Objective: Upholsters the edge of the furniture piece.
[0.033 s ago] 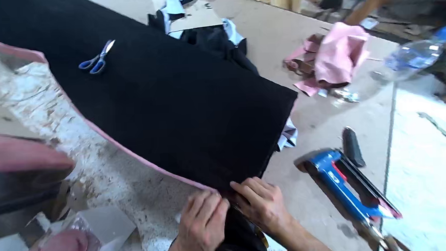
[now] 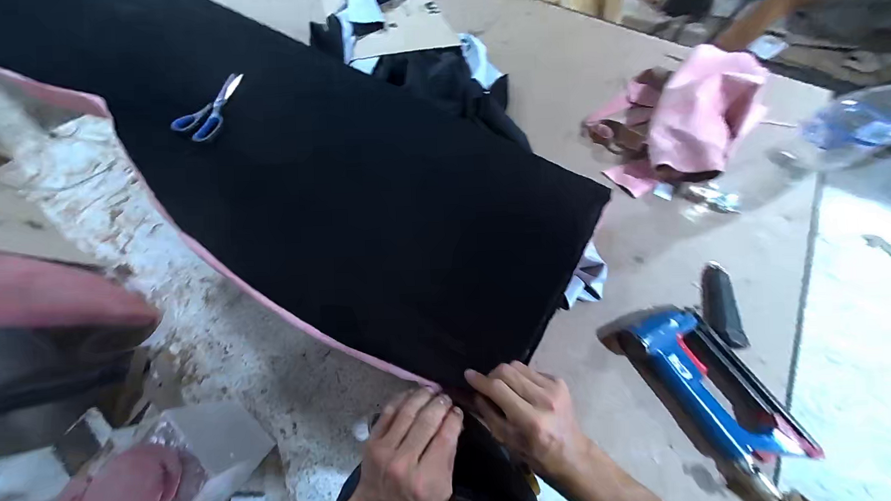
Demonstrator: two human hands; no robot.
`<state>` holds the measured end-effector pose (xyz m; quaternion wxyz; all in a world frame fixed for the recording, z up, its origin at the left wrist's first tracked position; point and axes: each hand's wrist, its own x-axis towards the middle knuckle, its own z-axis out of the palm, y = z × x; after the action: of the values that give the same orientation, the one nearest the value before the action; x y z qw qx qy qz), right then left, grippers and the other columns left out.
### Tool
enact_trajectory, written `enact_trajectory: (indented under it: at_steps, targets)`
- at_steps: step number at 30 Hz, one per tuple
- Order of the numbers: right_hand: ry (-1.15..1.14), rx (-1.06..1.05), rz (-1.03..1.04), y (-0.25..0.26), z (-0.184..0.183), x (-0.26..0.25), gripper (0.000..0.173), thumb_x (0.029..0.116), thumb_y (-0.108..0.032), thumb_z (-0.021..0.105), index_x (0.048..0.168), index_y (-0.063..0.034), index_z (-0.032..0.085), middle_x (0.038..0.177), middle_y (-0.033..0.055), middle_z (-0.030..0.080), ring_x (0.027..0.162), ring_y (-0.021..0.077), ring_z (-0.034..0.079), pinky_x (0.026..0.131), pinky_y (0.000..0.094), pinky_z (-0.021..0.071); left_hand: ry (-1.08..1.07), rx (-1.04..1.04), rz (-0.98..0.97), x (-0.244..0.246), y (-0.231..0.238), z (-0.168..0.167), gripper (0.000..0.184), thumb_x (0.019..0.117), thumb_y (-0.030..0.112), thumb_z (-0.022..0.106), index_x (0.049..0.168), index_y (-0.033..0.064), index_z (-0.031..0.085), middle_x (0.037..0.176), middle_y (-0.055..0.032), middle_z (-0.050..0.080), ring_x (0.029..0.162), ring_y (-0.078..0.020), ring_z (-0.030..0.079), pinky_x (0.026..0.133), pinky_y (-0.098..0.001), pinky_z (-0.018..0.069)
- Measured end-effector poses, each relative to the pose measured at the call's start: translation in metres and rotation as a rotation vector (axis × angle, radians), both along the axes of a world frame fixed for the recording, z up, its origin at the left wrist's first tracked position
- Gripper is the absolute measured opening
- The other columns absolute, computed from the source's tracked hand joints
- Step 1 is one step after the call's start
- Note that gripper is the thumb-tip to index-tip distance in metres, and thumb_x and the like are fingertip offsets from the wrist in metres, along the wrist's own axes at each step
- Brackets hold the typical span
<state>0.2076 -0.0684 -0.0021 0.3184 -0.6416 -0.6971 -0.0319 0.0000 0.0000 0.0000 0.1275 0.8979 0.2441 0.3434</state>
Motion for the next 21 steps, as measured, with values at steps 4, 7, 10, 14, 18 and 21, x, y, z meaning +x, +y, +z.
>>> enact_trajectory:
  at_steps: [4, 7, 10, 14, 18, 21]
  targets:
    - [0.014, -0.040, 0.172, -0.002, 0.009, 0.011, 0.021, 0.0953, -0.019, 0.062, 0.109, -0.0099, 0.076, 0.070, 0.0040, 0.065, 0.059, 0.0186, 0.064, 0.051, 0.0338, 0.0522, 0.204, -0.080, 0.045, 0.016, -0.021, 0.000, 0.037, 0.1031, 0.035, 0.047, 0.113, 0.0138, 0.076, 0.120, -0.0044, 0.075, 0.122, -0.0232, 0.066, 0.115, -0.0491, 0.0429]
    - [-0.006, -0.074, 0.259, 0.002, 0.016, 0.018, 0.022, 0.0945, -0.020, 0.063, 0.109, -0.0084, 0.076, 0.070, 0.0040, 0.064, 0.059, 0.0179, 0.064, 0.051, 0.0326, 0.0519, 0.321, -0.126, 0.092, 0.025, -0.024, 0.018, 0.035, 0.1014, 0.030, 0.045, 0.109, 0.0140, 0.075, 0.117, -0.0036, 0.075, 0.121, -0.0238, 0.066, 0.115, -0.0520, 0.0412]
    - [-0.045, -0.104, 0.317, 0.001, 0.019, 0.017, 0.022, 0.0957, -0.019, 0.064, 0.112, -0.0090, 0.075, 0.072, 0.0045, 0.064, 0.061, 0.0191, 0.064, 0.052, 0.0334, 0.0527, 0.236, -0.188, 0.173, -0.002, -0.030, 0.034, 0.026, 0.0993, 0.020, 0.056, 0.114, 0.0154, 0.076, 0.121, -0.0023, 0.074, 0.121, -0.0197, 0.067, 0.106, -0.0408, 0.0530]
    - [-0.016, -0.088, 0.301, -0.001, 0.014, 0.016, 0.023, 0.0957, -0.022, 0.062, 0.110, -0.0101, 0.076, 0.074, 0.0053, 0.066, 0.062, 0.0197, 0.065, 0.053, 0.0341, 0.0535, 0.272, -0.084, 0.200, -0.024, 0.013, 0.044, 0.025, 0.1003, 0.023, 0.062, 0.122, 0.0193, 0.075, 0.121, -0.0029, 0.074, 0.115, -0.0241, 0.070, 0.096, -0.0432, 0.0568]
    - [0.235, -0.209, 0.159, -0.005, 0.033, 0.020, 0.028, 0.0955, -0.032, 0.064, 0.108, -0.0120, 0.078, 0.083, 0.0054, 0.070, 0.068, 0.0116, 0.066, 0.058, 0.0273, 0.0553, 0.410, -0.014, -0.009, -0.020, 0.039, 0.063, 0.028, 0.1028, 0.017, 0.058, 0.127, 0.0201, 0.071, 0.124, 0.0007, 0.073, 0.122, -0.0187, 0.066, 0.103, -0.0402, 0.0532]
    - [0.346, -0.288, 0.058, -0.006, 0.042, 0.017, 0.030, 0.0961, -0.036, 0.068, 0.108, -0.0111, 0.078, 0.088, 0.0046, 0.072, 0.070, 0.0087, 0.066, 0.060, 0.0259, 0.0565, 0.411, -0.029, -0.122, -0.018, 0.042, 0.091, 0.026, 0.1062, 0.024, 0.054, 0.125, 0.0193, 0.072, 0.122, 0.0005, 0.073, 0.122, -0.0183, 0.065, 0.104, -0.0405, 0.0511]
